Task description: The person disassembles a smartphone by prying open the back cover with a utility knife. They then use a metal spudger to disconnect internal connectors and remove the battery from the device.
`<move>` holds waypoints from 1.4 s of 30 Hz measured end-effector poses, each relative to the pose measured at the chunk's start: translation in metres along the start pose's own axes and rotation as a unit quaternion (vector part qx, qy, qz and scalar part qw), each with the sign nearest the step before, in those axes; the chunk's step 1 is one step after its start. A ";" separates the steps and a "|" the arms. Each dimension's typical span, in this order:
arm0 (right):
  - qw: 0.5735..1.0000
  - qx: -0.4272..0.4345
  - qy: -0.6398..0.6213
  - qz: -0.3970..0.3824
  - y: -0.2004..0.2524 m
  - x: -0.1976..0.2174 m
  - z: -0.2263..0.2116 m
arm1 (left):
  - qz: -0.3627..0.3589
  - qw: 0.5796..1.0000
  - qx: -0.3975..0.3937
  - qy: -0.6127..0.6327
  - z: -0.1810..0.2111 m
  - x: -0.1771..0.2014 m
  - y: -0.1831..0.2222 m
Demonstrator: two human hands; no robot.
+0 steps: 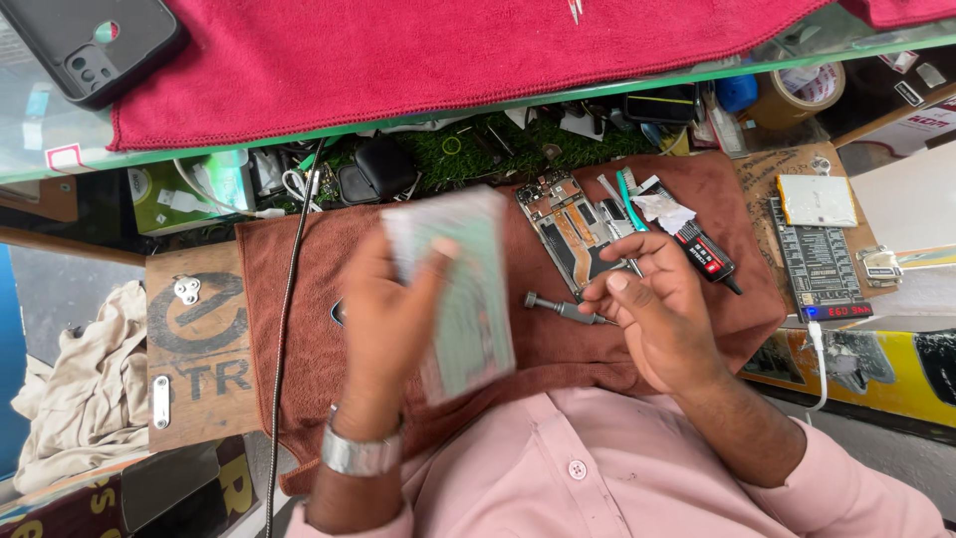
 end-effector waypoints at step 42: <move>0.698 0.158 0.698 -0.037 -0.028 -0.025 -0.015 | 0.130 0.967 -0.058 -0.209 -0.005 0.040 -0.014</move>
Point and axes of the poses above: each hand's wrist, its own y-axis away from the middle knuckle, its own x-axis out of the back of the hand, z = x × y, the point moved 5 cm from there along -y, towards the middle knuckle, and after that the axes turned 3 degrees about -y, right-handed, at the moved point
